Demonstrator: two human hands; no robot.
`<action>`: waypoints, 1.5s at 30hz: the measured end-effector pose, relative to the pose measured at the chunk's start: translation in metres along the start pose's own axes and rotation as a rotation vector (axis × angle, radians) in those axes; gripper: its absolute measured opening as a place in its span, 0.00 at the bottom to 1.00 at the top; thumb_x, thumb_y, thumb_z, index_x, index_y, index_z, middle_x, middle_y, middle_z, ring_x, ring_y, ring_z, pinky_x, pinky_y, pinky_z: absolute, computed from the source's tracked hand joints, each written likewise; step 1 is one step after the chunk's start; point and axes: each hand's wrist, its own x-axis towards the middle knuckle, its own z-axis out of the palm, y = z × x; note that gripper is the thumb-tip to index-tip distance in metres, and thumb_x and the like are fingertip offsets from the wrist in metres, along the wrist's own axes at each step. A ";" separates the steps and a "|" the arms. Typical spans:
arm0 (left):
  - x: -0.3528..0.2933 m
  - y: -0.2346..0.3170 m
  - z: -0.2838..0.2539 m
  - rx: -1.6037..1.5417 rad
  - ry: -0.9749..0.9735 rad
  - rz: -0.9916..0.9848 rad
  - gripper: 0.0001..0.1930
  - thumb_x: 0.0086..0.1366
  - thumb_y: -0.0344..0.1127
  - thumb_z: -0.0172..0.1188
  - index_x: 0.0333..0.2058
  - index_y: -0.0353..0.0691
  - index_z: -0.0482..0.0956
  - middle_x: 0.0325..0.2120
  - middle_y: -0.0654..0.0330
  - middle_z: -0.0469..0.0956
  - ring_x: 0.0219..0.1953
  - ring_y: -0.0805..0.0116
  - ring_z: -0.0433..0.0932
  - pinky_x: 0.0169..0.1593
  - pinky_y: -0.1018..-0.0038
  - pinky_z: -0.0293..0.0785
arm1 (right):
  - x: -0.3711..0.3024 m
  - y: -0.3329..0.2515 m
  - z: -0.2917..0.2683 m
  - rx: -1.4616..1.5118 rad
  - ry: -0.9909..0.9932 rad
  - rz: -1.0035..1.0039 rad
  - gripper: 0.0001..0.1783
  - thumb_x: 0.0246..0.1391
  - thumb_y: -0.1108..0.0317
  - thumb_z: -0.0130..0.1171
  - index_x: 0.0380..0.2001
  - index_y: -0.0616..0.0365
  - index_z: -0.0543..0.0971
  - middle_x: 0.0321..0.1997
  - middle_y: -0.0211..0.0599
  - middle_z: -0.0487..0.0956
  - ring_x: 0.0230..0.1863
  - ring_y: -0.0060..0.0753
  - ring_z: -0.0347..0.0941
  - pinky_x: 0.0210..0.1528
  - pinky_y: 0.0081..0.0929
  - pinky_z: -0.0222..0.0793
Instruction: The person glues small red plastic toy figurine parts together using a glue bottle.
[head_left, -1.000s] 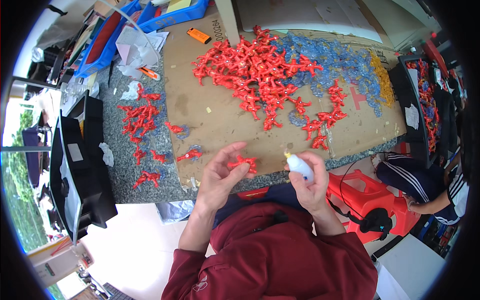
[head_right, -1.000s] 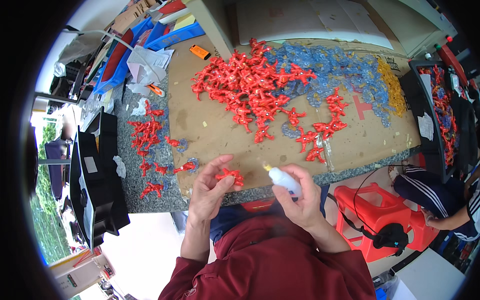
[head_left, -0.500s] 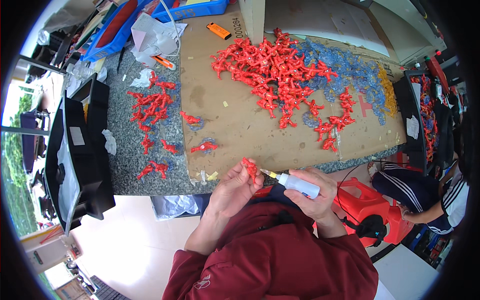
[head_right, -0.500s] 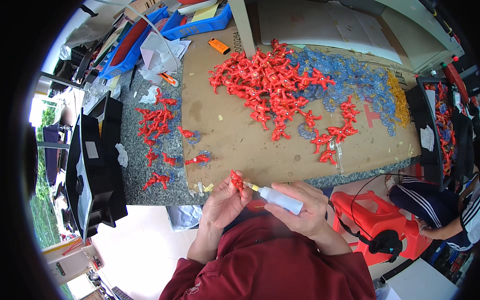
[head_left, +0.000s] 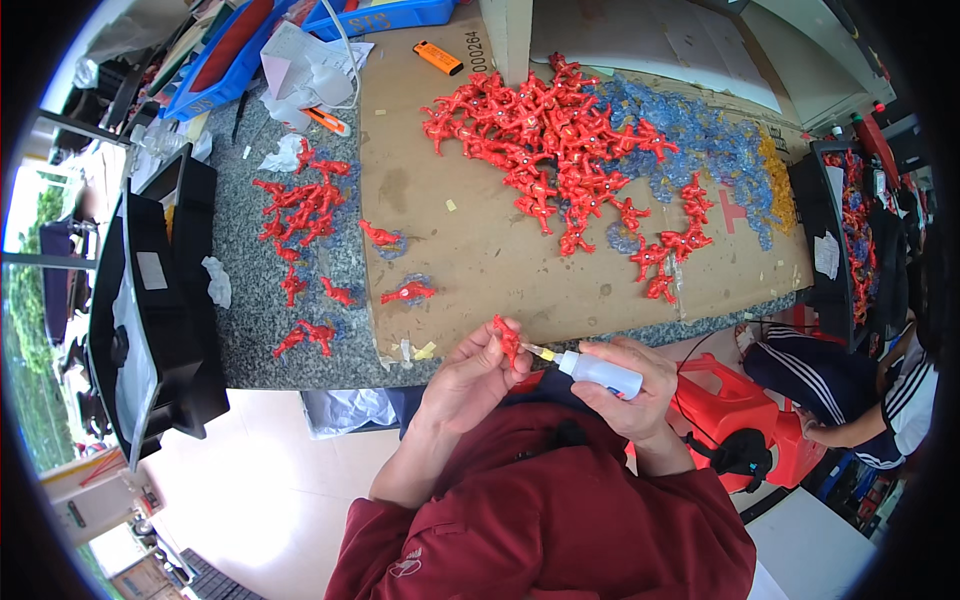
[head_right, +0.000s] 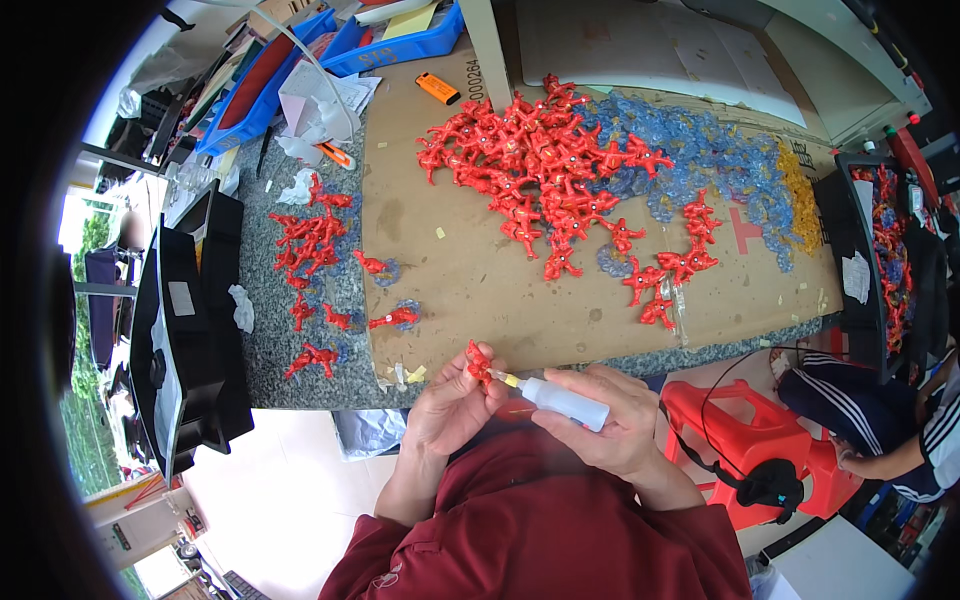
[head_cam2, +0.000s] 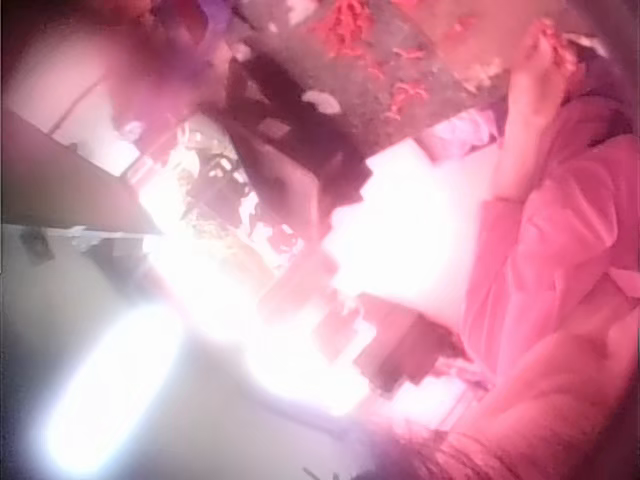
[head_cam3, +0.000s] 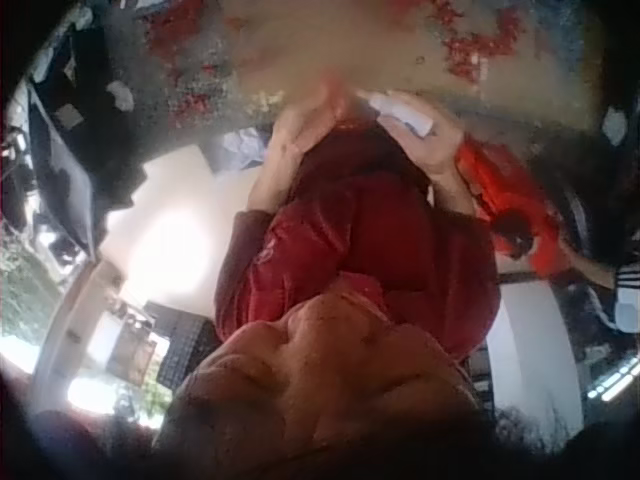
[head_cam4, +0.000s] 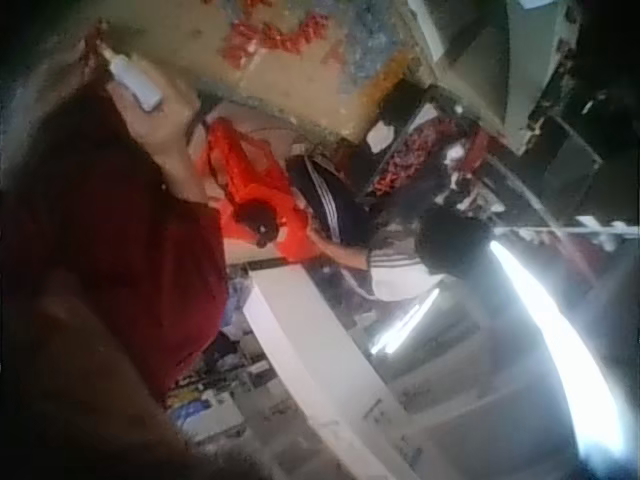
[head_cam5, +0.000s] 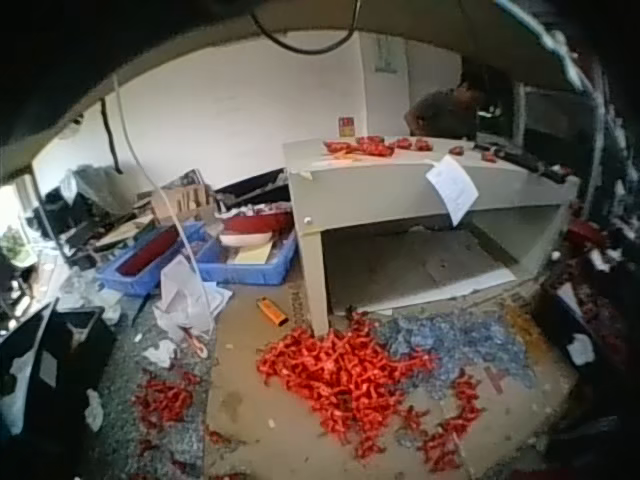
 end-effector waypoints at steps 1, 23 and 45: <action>0.000 0.000 0.000 0.000 0.001 -0.001 0.14 0.59 0.28 0.57 0.44 0.35 0.70 0.37 0.56 0.70 0.39 0.71 0.71 0.45 0.78 0.70 | 0.000 0.000 0.000 0.009 -0.007 -0.006 0.20 0.33 0.72 0.69 0.35 0.65 0.78 0.21 0.37 0.77 0.18 0.26 0.70 0.20 0.21 0.63; 0.003 -0.006 -0.007 0.257 -0.208 0.110 0.08 0.63 0.36 0.52 0.40 0.42 0.71 0.31 0.60 0.68 0.31 0.71 0.63 0.35 0.78 0.61 | 0.025 0.046 0.031 0.029 0.041 0.195 0.19 0.40 0.75 0.64 0.40 0.59 0.76 0.37 0.40 0.76 0.41 0.35 0.73 0.41 0.26 0.68; 0.002 -0.015 -0.011 0.018 -0.225 0.079 0.15 0.56 0.31 0.60 0.43 0.46 0.72 0.32 0.63 0.69 0.30 0.73 0.62 0.32 0.80 0.59 | 0.057 0.048 -0.014 -0.782 0.040 0.004 0.10 0.40 0.72 0.62 0.30 0.57 0.77 0.30 0.32 0.74 0.38 0.35 0.66 0.39 0.34 0.56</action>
